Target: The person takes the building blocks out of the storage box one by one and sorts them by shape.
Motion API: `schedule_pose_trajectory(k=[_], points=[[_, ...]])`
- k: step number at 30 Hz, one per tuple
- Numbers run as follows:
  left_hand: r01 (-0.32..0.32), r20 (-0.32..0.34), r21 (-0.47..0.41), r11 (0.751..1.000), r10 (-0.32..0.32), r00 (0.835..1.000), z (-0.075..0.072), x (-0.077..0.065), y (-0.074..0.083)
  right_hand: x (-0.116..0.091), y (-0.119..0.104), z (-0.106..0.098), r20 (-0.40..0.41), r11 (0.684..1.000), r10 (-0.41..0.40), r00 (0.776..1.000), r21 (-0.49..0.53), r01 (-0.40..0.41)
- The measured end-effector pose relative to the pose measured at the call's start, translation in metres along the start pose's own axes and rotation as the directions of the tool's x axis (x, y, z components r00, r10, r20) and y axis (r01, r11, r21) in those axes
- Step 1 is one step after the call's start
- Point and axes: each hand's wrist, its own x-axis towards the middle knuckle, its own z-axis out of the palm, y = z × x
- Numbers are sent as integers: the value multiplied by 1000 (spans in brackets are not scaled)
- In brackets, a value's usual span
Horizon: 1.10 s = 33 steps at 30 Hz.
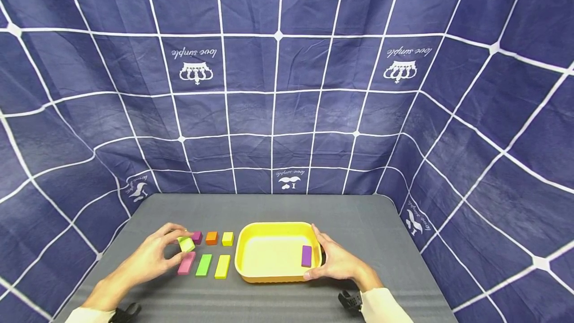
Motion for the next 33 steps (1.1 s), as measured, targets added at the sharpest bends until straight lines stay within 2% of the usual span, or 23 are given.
schedule_pose_trajectory(k=[11,16,22,27,33], points=[[3,-37,50,999,-1,999,3,-19,-29,-1,-1,0,4,999,14,1000,30,-14],[23,-26,25,999,-22,999,3,-28,-39,-1,0,-1,0,999,13,1000,33,-13],[14,-16,63,998,-13,1000,3,-37,-48,-1,0,0,5,999,10,1000,46,-11],[11,20,76,997,-13,1000,4,-43,-54,0,1,0,5,999,10,1000,50,-10],[-55,36,39,998,53,998,7,-46,-60,-1,2,0,5,998,3,1000,59,-3]])
